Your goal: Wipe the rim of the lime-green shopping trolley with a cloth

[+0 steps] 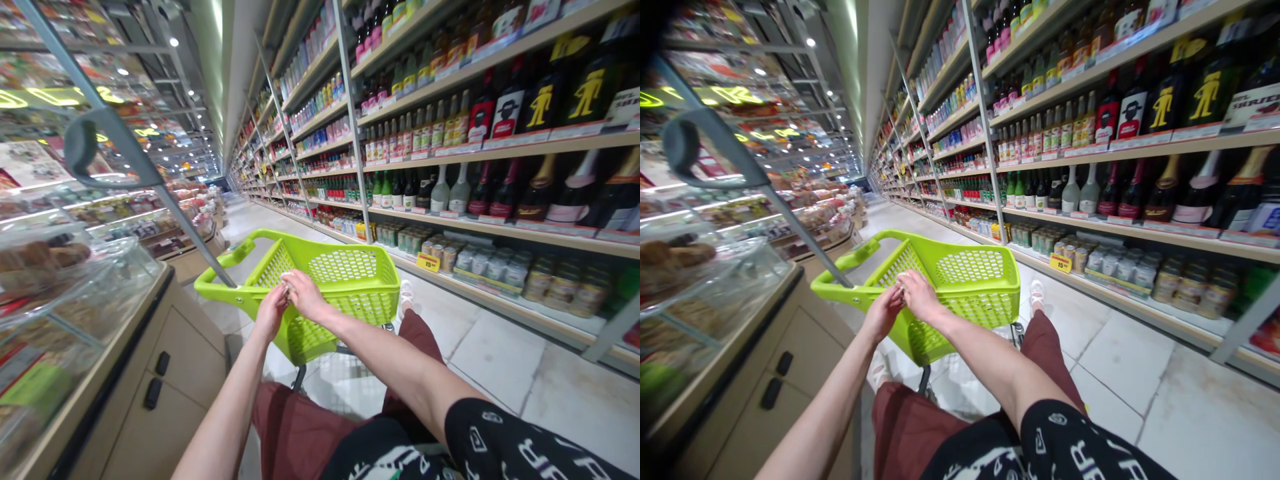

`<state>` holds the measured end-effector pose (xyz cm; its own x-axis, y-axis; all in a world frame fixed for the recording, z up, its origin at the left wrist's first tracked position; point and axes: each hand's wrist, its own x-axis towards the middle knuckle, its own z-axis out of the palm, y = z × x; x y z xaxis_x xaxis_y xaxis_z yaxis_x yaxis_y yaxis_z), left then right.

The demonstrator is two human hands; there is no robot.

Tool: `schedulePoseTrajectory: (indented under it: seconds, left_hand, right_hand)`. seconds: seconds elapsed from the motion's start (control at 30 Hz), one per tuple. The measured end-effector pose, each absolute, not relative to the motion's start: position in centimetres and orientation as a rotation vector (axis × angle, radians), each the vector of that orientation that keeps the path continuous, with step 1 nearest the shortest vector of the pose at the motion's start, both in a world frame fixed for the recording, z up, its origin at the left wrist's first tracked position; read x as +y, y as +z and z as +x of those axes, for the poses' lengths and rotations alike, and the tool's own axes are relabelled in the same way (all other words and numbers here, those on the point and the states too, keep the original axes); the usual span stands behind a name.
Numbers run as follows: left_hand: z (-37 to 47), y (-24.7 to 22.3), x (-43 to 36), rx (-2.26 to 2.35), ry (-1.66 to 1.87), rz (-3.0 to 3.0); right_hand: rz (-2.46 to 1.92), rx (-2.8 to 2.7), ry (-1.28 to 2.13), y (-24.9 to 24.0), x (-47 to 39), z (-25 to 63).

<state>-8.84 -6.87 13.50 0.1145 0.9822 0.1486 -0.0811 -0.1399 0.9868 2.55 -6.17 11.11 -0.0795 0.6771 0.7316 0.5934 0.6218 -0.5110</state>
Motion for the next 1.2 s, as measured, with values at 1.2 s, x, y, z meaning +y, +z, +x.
schedulePoseTrajectory:
  seconds: [1.2]
  left_hand:
    - [-8.8, 11.3, -7.1, 2.126, 0.401, 2.827]
  right_hand:
    - [-1.422, -1.798, -0.276, 4.6, -11.2, 18.4]
